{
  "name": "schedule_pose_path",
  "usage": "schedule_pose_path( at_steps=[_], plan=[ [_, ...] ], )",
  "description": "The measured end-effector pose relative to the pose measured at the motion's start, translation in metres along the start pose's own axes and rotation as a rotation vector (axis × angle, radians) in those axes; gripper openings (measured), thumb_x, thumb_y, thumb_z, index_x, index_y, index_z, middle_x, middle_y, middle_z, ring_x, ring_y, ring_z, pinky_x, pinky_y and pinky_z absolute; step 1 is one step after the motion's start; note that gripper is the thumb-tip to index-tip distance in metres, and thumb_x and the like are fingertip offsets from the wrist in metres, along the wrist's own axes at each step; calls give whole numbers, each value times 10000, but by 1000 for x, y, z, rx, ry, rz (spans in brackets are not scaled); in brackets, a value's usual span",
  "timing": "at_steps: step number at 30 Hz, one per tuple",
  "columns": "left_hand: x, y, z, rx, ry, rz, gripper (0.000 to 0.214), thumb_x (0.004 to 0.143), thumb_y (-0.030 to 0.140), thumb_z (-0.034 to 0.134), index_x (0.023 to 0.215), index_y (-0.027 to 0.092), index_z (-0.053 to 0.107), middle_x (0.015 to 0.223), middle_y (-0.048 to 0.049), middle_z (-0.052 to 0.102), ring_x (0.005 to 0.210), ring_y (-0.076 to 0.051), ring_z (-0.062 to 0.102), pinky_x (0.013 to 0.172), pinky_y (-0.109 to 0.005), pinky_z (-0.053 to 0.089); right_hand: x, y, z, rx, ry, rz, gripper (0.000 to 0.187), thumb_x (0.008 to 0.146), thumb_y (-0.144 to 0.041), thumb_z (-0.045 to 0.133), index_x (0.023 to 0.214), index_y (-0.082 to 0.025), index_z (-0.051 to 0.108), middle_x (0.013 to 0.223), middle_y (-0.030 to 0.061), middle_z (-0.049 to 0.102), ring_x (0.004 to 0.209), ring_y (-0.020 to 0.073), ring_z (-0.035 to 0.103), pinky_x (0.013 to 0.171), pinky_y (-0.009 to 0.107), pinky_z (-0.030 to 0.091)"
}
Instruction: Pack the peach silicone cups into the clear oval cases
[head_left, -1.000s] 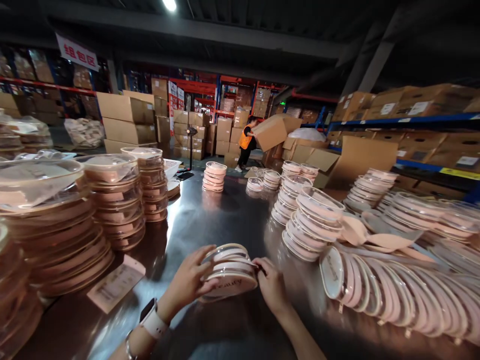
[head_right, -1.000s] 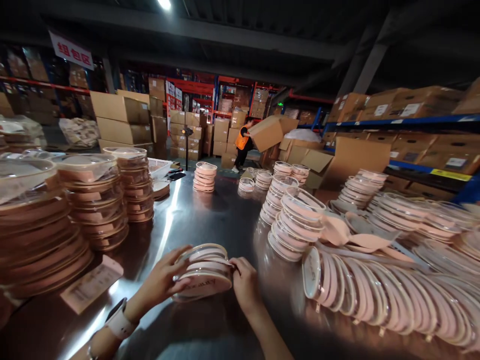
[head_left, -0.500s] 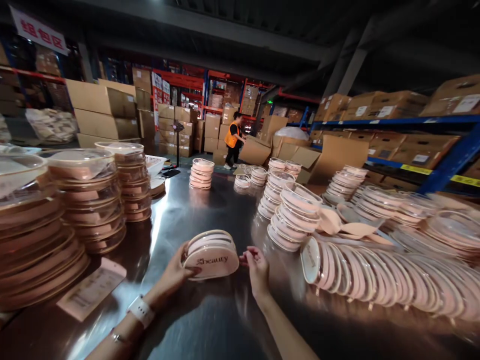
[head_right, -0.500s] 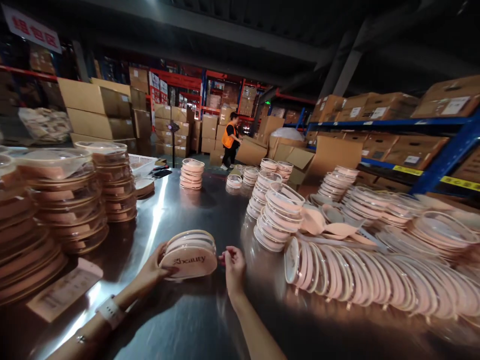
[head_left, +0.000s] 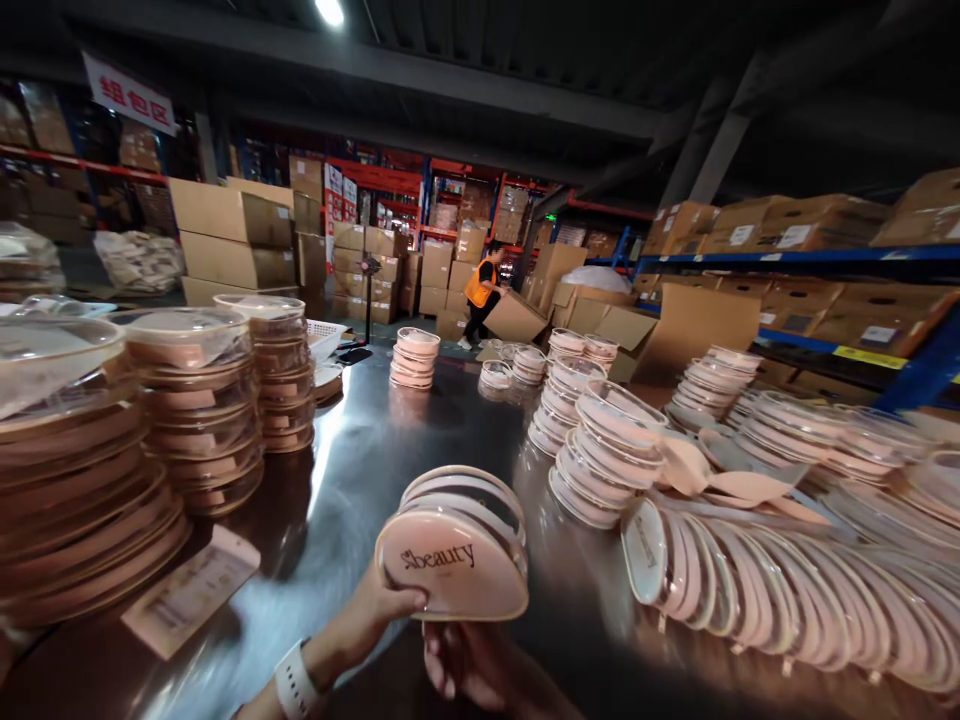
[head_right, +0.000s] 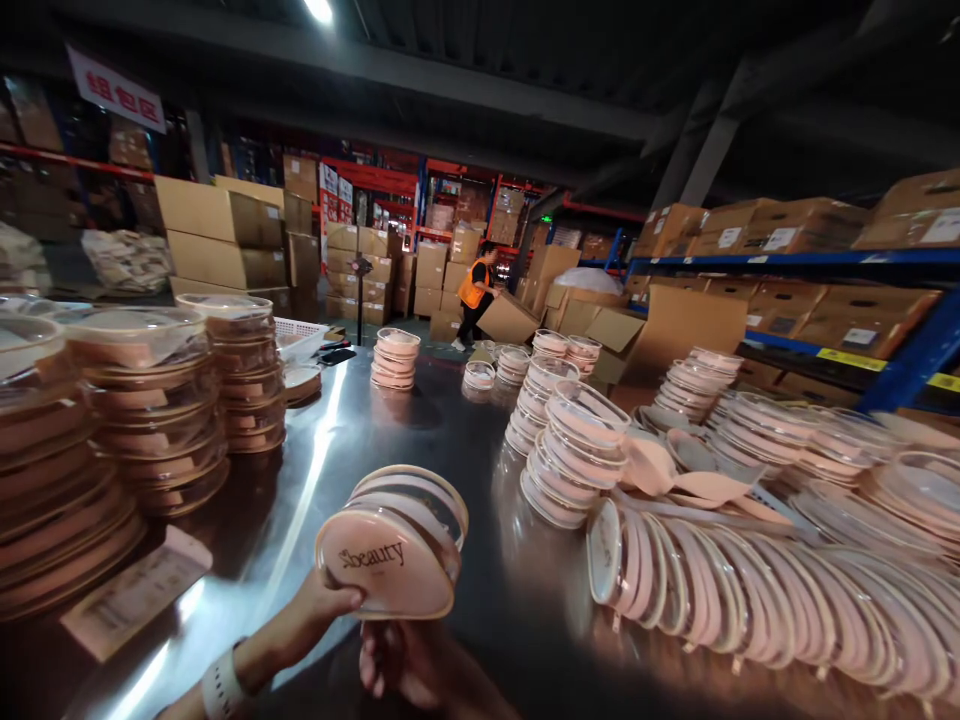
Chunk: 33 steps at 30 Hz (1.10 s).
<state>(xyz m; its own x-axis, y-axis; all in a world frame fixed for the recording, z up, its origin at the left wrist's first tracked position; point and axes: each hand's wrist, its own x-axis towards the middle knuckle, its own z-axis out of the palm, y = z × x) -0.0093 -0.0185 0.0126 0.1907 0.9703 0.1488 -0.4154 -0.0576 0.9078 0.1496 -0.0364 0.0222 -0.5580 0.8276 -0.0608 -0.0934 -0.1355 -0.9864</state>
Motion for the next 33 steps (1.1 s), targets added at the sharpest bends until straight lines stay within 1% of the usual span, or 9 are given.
schedule_pose_path(
  at_steps=[3,7,12,15,18,22,25,29,33],
  plan=[
    [6,3,-7,48,13,52,731,534,494,913,1151,217,637,1080,-104,746,1073,-364,681,944,-495,568,2,-5,-12,-110,187,-72,678,708,-920,408,652,-245,441,552,-56,345,404,88,304,359,213,276],
    [19,11,-36,396,84,271,857,613,420,862,1356,272,461,1275,-105,654,1149,-361,642,970,-489,562,5,-24,-51,-309,413,-230,589,740,-824,507,613,-261,392,498,-76,304,416,103,276,372,229,256],
    [25,14,-58,919,74,651,442,816,208,634,1241,236,512,1185,-96,616,1128,-270,634,985,-455,532,3,-36,-65,-529,557,-305,540,868,-639,473,527,-248,325,453,-59,326,429,102,299,425,240,204],
    [20,5,-43,1224,152,868,419,879,88,483,1249,273,549,1189,-87,588,1123,-248,606,893,-415,539,0,-26,-37,-748,561,-422,487,902,-507,505,521,-233,379,500,-16,432,498,126,391,492,262,243],
    [10,-1,-15,1464,205,848,454,891,59,482,1258,300,598,1179,-79,598,1079,-253,592,832,-391,511,0,-10,-12,-1068,490,-581,479,1000,-388,371,569,-227,505,516,30,553,466,141,487,502,277,271],
    [-3,15,9,1733,252,906,463,884,49,542,1266,303,605,1146,-83,620,1078,-254,585,842,-398,477,0,2,-17,-1028,439,-567,637,1036,-551,256,623,-226,617,459,41,572,391,161,512,440,269,308],
    [-24,55,-1,1852,372,966,480,882,22,524,1260,310,594,1227,-95,618,1199,-276,555,937,-462,436,8,4,-38,-858,488,-524,705,966,-712,296,595,-225,646,442,43,558,399,185,522,438,281,382],
    [-91,149,-42,1891,758,1031,450,906,44,476,1277,291,544,1294,-120,570,1239,-299,539,965,-463,443,16,7,-49,-721,531,-413,675,879,-789,405,624,-223,669,471,12,541,395,182,518,410,281,403],
    [-155,253,-87,2079,1134,819,452,928,132,503,1376,147,443,1361,-174,480,1315,-354,447,1051,-556,436,14,14,-42,-791,429,-479,620,938,-699,398,658,-229,688,512,15,579,402,179,547,420,279,434]
  ],
)
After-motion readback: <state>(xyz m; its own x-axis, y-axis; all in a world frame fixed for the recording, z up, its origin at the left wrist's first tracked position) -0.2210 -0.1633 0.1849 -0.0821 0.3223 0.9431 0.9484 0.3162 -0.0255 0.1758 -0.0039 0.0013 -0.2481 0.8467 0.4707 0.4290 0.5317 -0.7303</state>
